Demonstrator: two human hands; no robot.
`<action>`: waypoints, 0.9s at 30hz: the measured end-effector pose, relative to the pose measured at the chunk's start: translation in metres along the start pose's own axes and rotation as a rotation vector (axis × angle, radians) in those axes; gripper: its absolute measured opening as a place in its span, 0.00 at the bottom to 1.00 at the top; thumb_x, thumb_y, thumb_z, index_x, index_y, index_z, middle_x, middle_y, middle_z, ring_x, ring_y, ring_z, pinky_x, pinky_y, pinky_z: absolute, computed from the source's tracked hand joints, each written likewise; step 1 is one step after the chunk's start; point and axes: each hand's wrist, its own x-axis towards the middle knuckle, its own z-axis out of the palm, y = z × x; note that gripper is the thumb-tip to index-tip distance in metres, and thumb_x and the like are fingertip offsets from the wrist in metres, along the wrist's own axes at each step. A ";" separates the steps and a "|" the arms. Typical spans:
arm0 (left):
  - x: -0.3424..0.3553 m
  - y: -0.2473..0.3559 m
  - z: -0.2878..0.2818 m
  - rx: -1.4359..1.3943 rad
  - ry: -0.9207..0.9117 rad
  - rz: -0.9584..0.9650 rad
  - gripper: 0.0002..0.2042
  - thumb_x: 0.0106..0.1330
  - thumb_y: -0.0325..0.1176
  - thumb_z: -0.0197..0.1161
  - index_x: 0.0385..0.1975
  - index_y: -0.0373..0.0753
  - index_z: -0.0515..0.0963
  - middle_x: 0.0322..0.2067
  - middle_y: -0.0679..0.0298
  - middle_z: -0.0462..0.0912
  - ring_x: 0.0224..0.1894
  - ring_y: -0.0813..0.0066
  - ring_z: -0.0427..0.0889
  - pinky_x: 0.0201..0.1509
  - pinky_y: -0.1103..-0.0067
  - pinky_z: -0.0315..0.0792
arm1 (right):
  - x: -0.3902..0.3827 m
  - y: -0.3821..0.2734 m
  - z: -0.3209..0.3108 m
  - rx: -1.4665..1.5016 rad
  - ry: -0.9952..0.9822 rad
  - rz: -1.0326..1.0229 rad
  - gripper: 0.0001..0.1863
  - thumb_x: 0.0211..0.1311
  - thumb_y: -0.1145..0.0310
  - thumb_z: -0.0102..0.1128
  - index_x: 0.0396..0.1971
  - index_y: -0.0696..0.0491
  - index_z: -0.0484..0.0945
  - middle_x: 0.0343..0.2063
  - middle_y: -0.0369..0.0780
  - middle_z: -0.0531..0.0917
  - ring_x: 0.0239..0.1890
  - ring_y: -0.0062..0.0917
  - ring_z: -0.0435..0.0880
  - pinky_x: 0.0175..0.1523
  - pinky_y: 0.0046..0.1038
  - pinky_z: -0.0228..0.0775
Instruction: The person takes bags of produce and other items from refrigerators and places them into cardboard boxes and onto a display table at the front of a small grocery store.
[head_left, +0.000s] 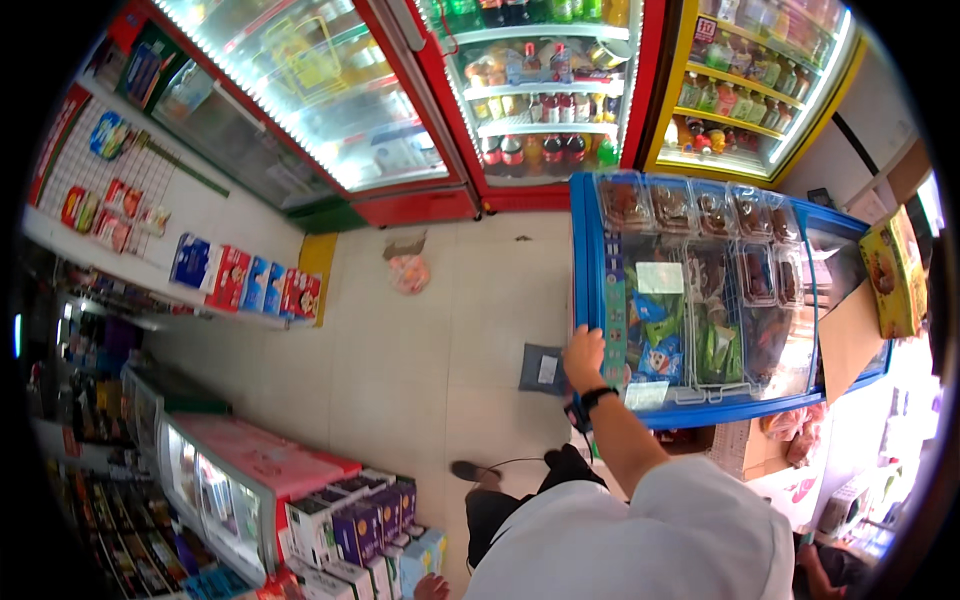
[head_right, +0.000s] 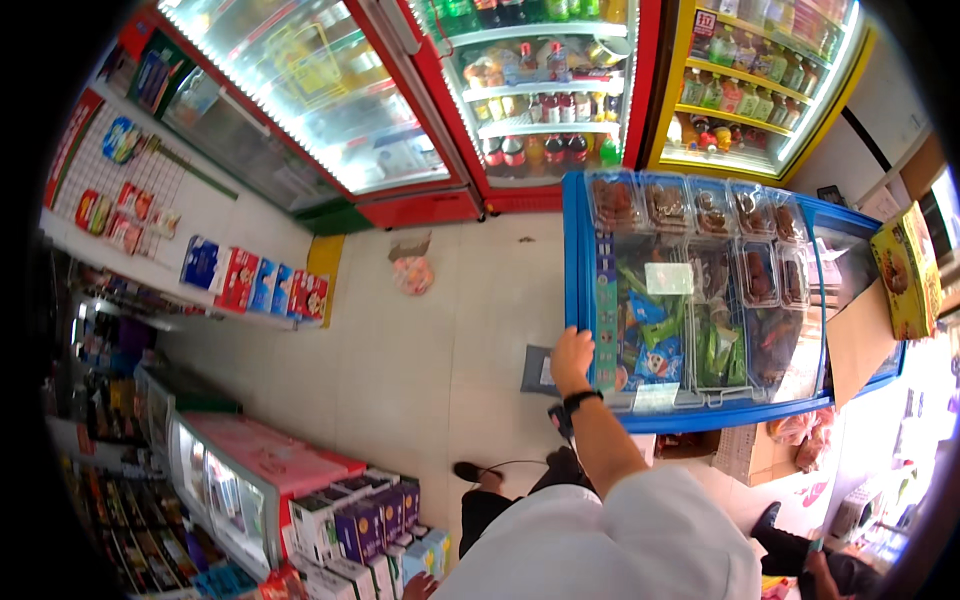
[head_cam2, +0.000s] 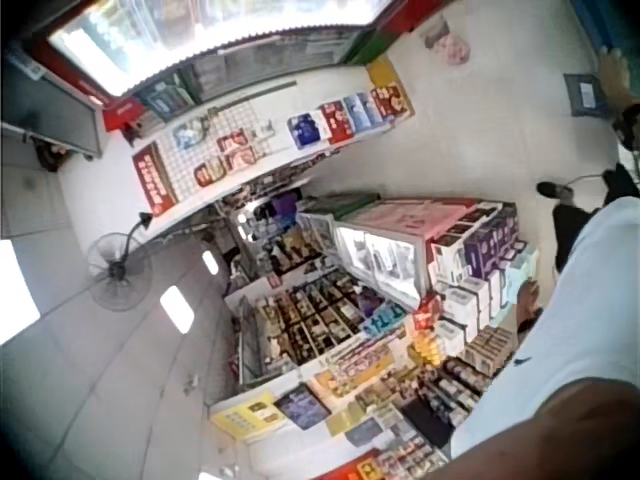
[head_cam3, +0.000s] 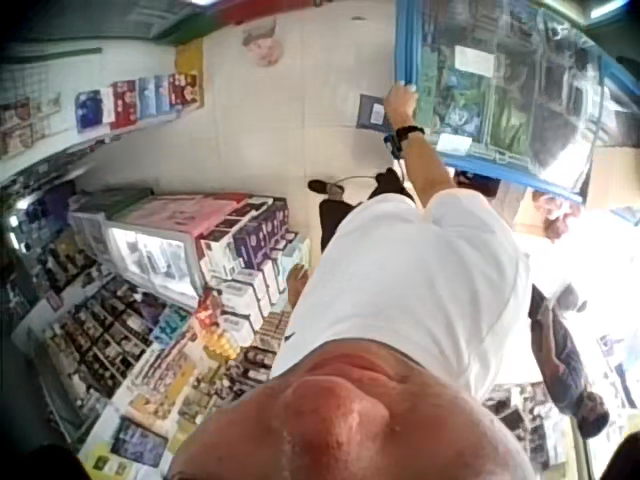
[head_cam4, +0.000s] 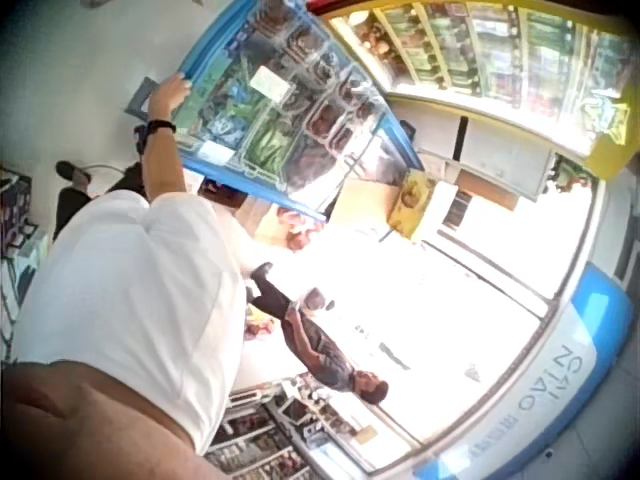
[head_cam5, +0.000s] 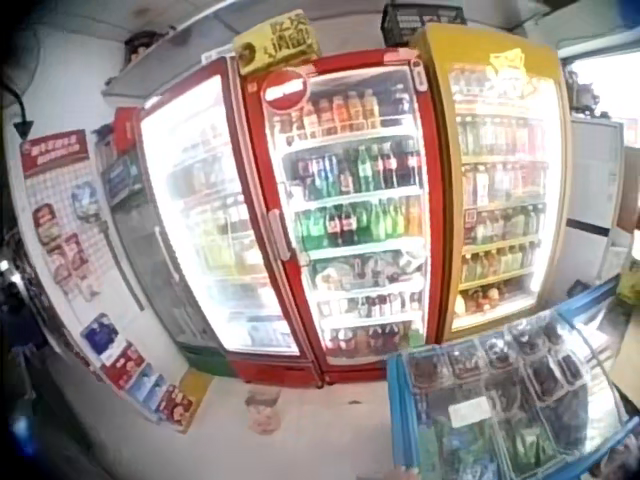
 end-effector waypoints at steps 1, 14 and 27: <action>0.039 -0.023 -0.016 -0.724 0.204 -0.498 0.21 0.62 0.35 0.55 0.54 0.36 0.64 0.46 0.54 0.74 0.45 0.60 0.75 0.46 0.70 0.71 | 0.001 -0.008 0.002 -0.032 0.051 -0.002 0.12 0.49 0.69 0.61 0.34 0.53 0.71 0.36 0.44 0.71 0.41 0.37 0.76 0.41 0.31 0.74; 0.794 -0.378 -0.222 -0.927 -0.020 -0.658 0.13 0.62 0.41 0.57 0.38 0.38 0.74 0.28 0.68 0.78 0.29 0.82 0.76 0.31 0.84 0.71 | 0.120 -0.125 0.055 -0.297 0.036 0.446 0.29 0.51 0.43 0.56 0.31 0.59 0.74 0.28 0.51 0.79 0.33 0.48 0.78 0.37 0.44 0.68; 1.323 -0.710 0.037 0.069 -0.142 -0.498 0.28 0.58 0.46 0.55 0.50 0.29 0.63 0.46 0.39 0.70 0.44 0.42 0.74 0.49 0.61 0.70 | 0.132 -0.060 0.100 -0.282 -0.036 0.635 0.30 0.61 0.48 0.51 0.47 0.63 0.69 0.34 0.47 0.79 0.32 0.32 0.77 0.36 0.29 0.70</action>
